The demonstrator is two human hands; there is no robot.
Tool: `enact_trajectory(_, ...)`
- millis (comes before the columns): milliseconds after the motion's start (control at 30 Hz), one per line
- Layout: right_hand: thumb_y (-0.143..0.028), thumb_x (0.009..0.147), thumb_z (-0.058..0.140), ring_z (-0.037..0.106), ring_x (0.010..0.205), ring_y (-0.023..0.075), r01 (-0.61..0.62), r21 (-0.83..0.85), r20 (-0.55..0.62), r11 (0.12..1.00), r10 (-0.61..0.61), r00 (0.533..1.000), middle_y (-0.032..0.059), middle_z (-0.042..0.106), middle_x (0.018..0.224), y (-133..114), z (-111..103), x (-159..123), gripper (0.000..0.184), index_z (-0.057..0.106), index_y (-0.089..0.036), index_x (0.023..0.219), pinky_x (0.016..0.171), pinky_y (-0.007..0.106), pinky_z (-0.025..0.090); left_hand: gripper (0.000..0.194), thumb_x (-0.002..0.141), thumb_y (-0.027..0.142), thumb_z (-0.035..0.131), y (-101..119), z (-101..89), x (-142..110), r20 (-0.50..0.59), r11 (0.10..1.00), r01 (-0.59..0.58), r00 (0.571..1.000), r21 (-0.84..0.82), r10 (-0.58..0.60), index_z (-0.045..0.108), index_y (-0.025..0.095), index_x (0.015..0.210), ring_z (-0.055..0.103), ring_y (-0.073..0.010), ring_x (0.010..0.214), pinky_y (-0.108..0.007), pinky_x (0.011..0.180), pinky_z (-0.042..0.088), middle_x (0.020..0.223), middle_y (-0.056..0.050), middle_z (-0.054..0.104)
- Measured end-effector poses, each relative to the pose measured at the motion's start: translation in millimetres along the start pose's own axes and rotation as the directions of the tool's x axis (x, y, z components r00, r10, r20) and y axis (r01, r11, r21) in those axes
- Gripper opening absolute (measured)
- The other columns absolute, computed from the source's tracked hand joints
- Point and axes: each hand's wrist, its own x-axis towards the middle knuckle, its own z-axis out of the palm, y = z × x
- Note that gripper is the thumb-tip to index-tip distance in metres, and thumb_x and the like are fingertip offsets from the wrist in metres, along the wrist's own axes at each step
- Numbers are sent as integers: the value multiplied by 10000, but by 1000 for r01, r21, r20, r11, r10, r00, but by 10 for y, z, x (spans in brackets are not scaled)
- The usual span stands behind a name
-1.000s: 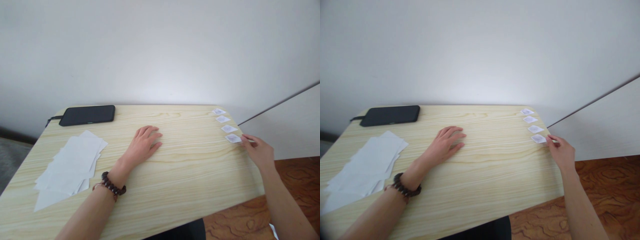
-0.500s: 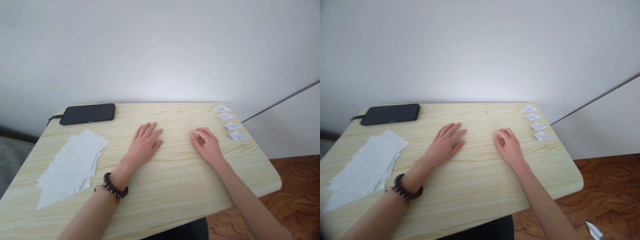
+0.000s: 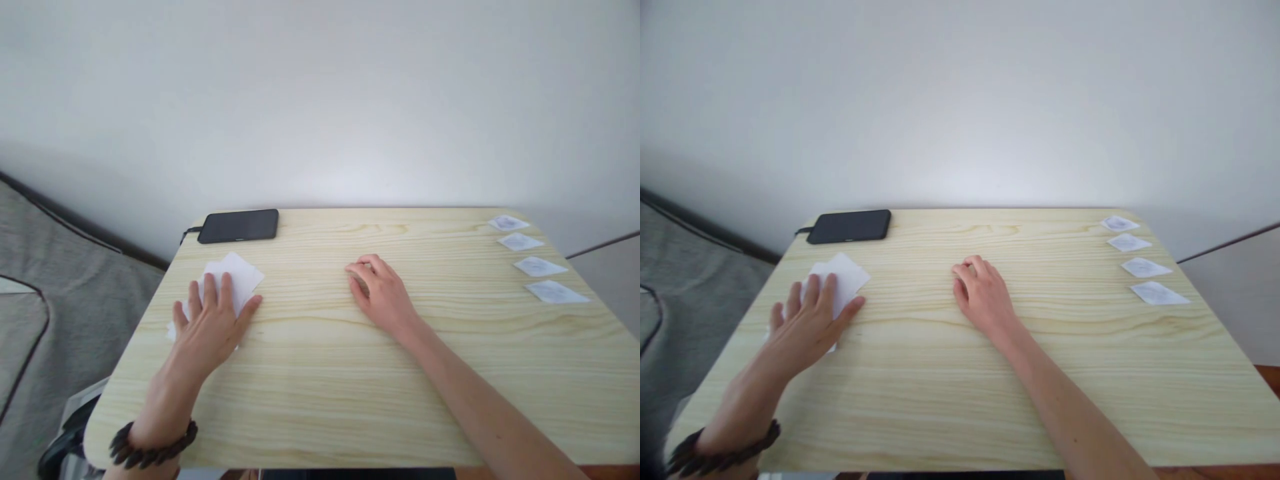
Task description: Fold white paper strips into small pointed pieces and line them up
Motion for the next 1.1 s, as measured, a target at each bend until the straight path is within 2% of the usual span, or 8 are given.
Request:
enact_trajectory(300, -192, 892, 498, 609, 883, 227, 5, 37, 7, 999, -5, 1000, 109, 590, 1039, 14, -17, -16, 197, 630, -205, 1038, 844, 415, 505, 408, 965, 403, 336, -17, -149, 23, -98, 993, -50, 994, -103, 40, 620, 193, 1169, 562, -337, 1186, -444, 834, 511, 1298, -133, 607)
enact_trajectory(400, -192, 892, 496, 603, 928, 238, 7, 39, 4, 999, -7, 1000, 111, 591, 1034, 17, -18, -13, 201, 630, -206, 1042, 854, 422, 502, 319, 946, 357, 395, 2, -229, 14, -100, 990, 55, 993, -128, -68, 676, 239, 1042, 679, -293, 854, -362, 617, 481, 1056, -99, 722)
enact_trajectory(500, -193, 893, 493, 605, 922, 238, 10, 44, 4, 999, -10, 1000, 115, 589, 1037, 20, -16, -8, 203, 634, -203, 1039, 852, 424, 503, 280, 919, 340, 448, 0, -275, 12, -115, 992, 91, 988, -89, -101, 714, 253, 925, 635, -259, 590, -316, 486, 360, 795, -75, 734)
enact_trajectory(667, -190, 891, 491, 612, 876, 225, 7, 46, 11, 999, -7, 1000, 118, 588, 1044, 21, -18, -5, 208, 638, -190, 1038, 849, 425, 501, 271, 878, 450, 541, -38, -274, -2, -163, 991, 69, 983, -118, -88, 733, 261, 910, 642, -253, 616, -302, 493, 376, 764, -45, 734)
enact_trajectory(867, -191, 890, 491, 611, 883, 224, -6, 56, 18, 998, 5, 1000, 111, 585, 1050, 20, -27, -5, 203, 632, -207, 1036, 855, 419, 500, 281, 916, 439, 513, -8, -284, -48, -220, 968, 86, 965, -237, -140, 714, 246, 953, 695, -298, 784, -380, 593, 477, 969, -65, 746)
enact_trajectory(933, -192, 891, 492, 612, 891, 226, -12, 58, 21, 998, 11, 1000, 112, 587, 1056, 15, -24, -6, 202, 635, -203, 1032, 864, 421, 497, 216, 926, 359, 531, 46, -306, -60, -322, 955, -61, 946, -292, -38, 692, 229, 985, 692, -276, 921, -394, 740, 525, 1024, -54, 739)
enact_trajectory(1000, -195, 892, 493, 610, 926, 236, -16, 67, 18, 998, 15, 1000, 114, 593, 1055, 8, -19, -8, 201, 637, -196, 1032, 879, 422, 492, 150, 924, 277, 548, 145, -337, -58, -480, 912, -277, 871, -302, 106, 678, 226, 982, 680, -238, 990, -411, 930, 500, 1003, -31, 746)
enact_trajectory(1100, -205, 907, 481, 606, 950, 229, -32, 130, -1, 991, 33, 999, 104, 618, 1037, 20, -21, -8, 207, 628, -192, 1052, 858, 384, 499, 150, 907, 162, 554, 397, -354, -16, -547, 803, -513, 784, -304, 294, 660, 221, 994, 672, -197, 1008, -417, 1023, 462, 1020, -18, 745)
